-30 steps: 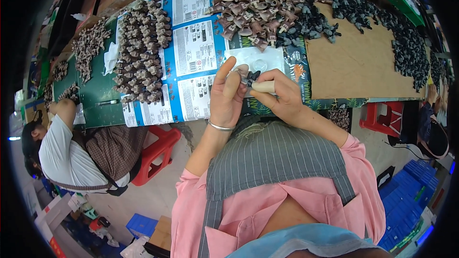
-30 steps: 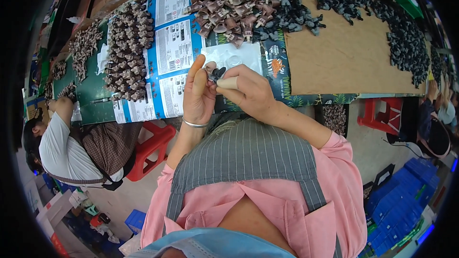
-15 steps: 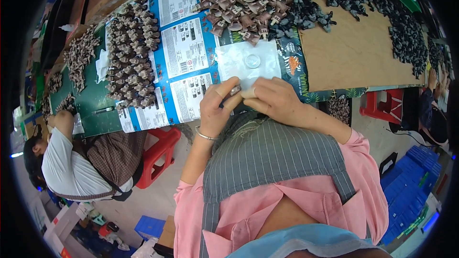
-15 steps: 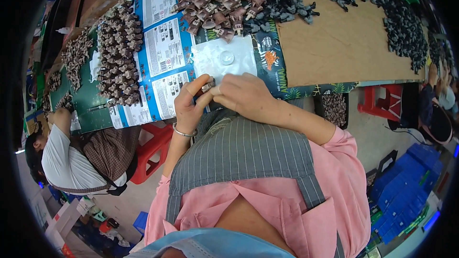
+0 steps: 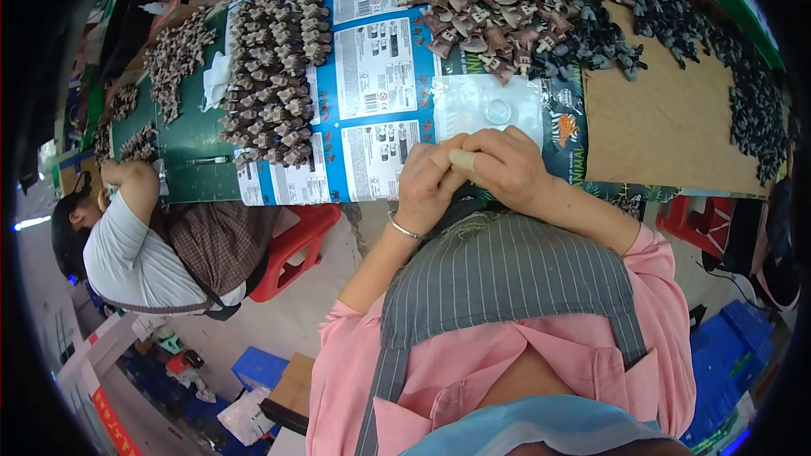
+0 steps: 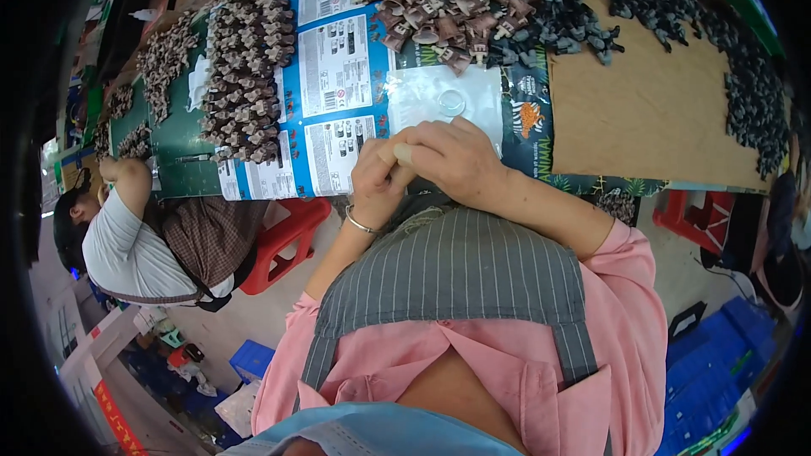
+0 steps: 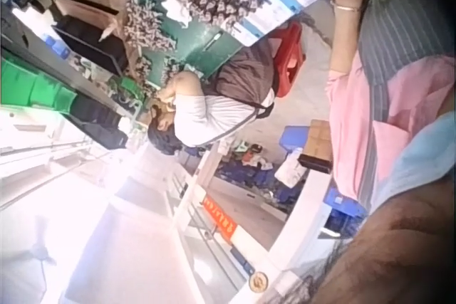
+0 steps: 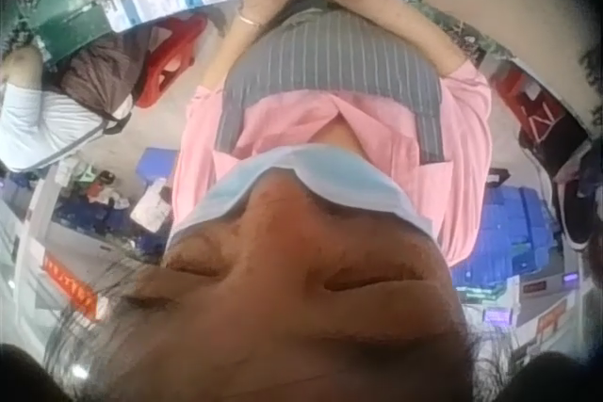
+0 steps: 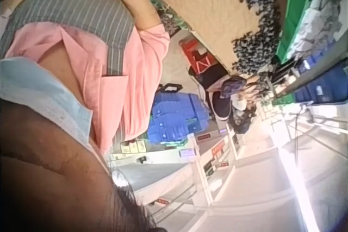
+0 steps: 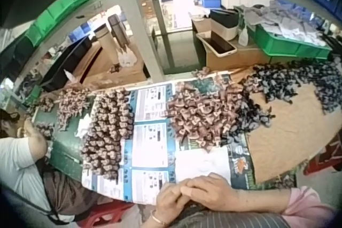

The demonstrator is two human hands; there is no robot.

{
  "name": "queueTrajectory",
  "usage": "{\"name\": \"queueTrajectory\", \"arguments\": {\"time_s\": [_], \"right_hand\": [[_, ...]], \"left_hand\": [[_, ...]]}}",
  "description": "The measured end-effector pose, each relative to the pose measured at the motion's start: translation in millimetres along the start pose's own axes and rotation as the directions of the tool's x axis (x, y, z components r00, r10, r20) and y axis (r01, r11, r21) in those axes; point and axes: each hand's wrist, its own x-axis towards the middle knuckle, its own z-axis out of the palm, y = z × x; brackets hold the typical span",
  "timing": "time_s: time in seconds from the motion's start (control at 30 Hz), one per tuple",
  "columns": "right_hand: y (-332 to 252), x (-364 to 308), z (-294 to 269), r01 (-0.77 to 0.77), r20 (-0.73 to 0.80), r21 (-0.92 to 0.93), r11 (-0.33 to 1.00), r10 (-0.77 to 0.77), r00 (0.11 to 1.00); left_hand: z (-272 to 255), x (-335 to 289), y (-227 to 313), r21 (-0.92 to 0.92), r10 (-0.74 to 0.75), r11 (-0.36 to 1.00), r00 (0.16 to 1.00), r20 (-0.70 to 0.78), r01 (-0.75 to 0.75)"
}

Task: The person assembles small plastic parts and rubber components by hand, taking them from storage bins and combining them into finished assemblies.

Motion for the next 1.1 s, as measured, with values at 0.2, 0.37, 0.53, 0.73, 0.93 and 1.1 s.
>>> {"name": "queueTrajectory", "arguments": {"time_s": [0.2, 0.37, 0.53, 0.73, 0.93, 1.1], "right_hand": [[9.7, -4.3, -34.0, -0.008, -0.110, 0.215, 0.977, 0.033, 0.993], [53.7, -54.7, -68.5, -0.373, -0.318, 0.163, 0.914, 0.406, 0.857], [78.3, -85.2, -82.9, -0.489, -0.376, 0.301, 0.819, 0.573, 0.728], [83.7, -87.1, -79.7, -0.513, -0.363, 0.338, 0.789, 0.612, 0.703], [82.7, -85.7, -78.4, -0.533, -0.348, 0.391, 0.750, 0.657, 0.669], [85.9, -91.2, -77.0, -0.537, -0.351, 0.363, 0.761, 0.646, 0.678]], "left_hand": [[-11.6, -5.1, -28.7, -0.048, -0.208, 0.978, 0.955, -0.212, 0.202], [-63.0, 48.4, -68.7, 0.149, -0.213, 0.944, 0.890, -0.403, 0.293], [-88.6, 74.1, -90.9, 0.408, -0.127, 0.856, 0.895, -0.428, 0.317], [-83.7, 81.0, -79.1, 0.513, -0.064, 0.800, 0.895, -0.442, 0.311], [-62.9, 94.4, -64.9, 0.718, 0.056, 0.688, 0.978, -0.201, 0.108], [-57.2, 85.4, -75.8, 0.761, -0.048, 0.630, 0.986, -0.161, 0.155]]}}
